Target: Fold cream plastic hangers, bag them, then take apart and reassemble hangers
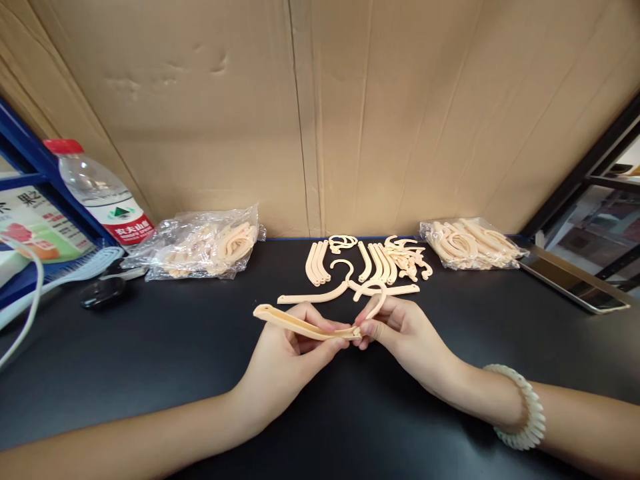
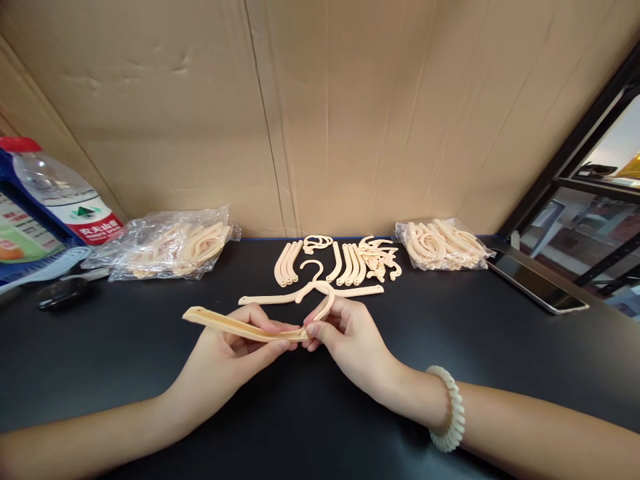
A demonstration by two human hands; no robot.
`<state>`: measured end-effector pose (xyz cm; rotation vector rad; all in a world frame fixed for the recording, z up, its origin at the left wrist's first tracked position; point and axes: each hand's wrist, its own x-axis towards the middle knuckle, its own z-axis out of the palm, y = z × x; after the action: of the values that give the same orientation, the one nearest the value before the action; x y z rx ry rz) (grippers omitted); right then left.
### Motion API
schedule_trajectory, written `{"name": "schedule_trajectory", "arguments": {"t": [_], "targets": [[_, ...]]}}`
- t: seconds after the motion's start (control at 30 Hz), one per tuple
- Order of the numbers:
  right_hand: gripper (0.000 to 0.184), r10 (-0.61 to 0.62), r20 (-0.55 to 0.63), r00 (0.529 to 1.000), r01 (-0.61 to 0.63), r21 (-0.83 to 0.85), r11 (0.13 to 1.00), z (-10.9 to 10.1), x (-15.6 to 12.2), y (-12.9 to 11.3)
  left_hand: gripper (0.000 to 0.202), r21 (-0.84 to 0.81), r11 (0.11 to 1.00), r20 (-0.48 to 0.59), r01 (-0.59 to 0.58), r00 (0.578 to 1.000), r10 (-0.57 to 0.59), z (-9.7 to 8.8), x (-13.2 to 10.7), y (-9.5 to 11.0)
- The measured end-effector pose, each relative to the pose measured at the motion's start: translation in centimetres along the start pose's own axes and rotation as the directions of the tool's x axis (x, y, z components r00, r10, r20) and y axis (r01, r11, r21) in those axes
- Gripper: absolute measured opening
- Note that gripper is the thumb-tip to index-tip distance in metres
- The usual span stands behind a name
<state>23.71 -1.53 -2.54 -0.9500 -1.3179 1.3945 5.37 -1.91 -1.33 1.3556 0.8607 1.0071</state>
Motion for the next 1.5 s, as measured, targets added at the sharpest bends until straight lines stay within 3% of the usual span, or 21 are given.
{"name": "schedule_trajectory", "arguments": {"t": [0.17,0.4,0.6,0.7,0.83,0.9,0.93,1.0,1.07,1.13,1.2,1.4,1.5], "targets": [[0.034,0.023,0.019,1.000,-0.024,0.040,0.999,0.3,0.0,-0.2,0.022,-0.010,1.000,0.004,0.016,1.000,-0.016,0.1,0.2,0.1],[0.033,0.014,0.017,1.000,-0.014,0.020,1.000,0.2,-0.1,-0.7,0.026,0.046,0.997,-0.104,0.061,0.993,-0.056,-0.1,0.3,0.3],[0.034,0.038,0.071,0.997,-0.041,0.046,0.998,0.4,-0.4,-0.7,0.020,0.075,0.992,0.073,0.099,0.992,-0.104,-0.4,0.3,0.0],[0.035,0.040,0.102,0.994,-0.042,0.016,0.999,0.2,-0.3,-1.0,0.018,0.100,0.991,0.083,0.087,0.992,-0.096,-0.6,0.3,0.0],[0.039,-0.092,0.029,0.995,0.095,-0.109,0.989,-2.1,1.6,-2.7,0.017,0.060,0.993,-0.004,0.101,0.995,-0.101,-0.7,0.5,0.2],[0.034,-0.196,0.024,0.980,0.192,-0.335,0.922,-3.8,3.4,-3.8,0.018,0.011,0.994,-0.029,0.109,0.994,-0.109,-0.8,0.5,0.1],[0.029,-0.243,0.065,0.968,0.243,-0.492,0.836,-4.7,4.4,-4.2,0.019,-0.015,0.994,-0.037,0.109,0.993,-0.110,-0.9,0.6,0.0],[0.019,-0.295,0.213,0.931,0.351,-0.743,0.571,-6.4,6.3,-4.6,0.022,-0.059,0.993,-0.042,0.106,0.993,-0.109,-1.0,0.7,-0.1],[0.015,-0.284,0.370,0.885,0.450,-0.836,0.313,-7.5,7.9,-4.1,0.024,-0.094,0.990,-0.039,0.102,0.994,-0.106,-1.1,0.8,-0.2],[0.015,-0.235,0.458,0.857,0.500,-0.850,0.166,-8.2,9.1,-3.3,0.026,-0.118,0.988,-0.040,0.101,0.994,-0.106,-1.2,0.8,-0.3],[0.015,-0.195,0.492,0.848,0.519,-0.847,0.119,-8.4,9.7,-2.5,0.027,-0.145,0.983,-0.046,0.113,0.992,-0.121,-1.2,0.8,-0.3],[0.014,-0.142,0.572,0.808,0.589,-0.790,0.172,-7.4,9.8,-2.7,0.032,-0.233,0.959,-0.066,0.163,0.981,-0.183,-1.3,0.8,0.2],[0.012,-0.170,0.576,0.800,0.598,-0.789,0.139,-6.8,9.5,-2.9,0.033,-0.285,0.945,-0.076,0.160,0.979,-0.189,-1.2,0.9,0.5]]}}
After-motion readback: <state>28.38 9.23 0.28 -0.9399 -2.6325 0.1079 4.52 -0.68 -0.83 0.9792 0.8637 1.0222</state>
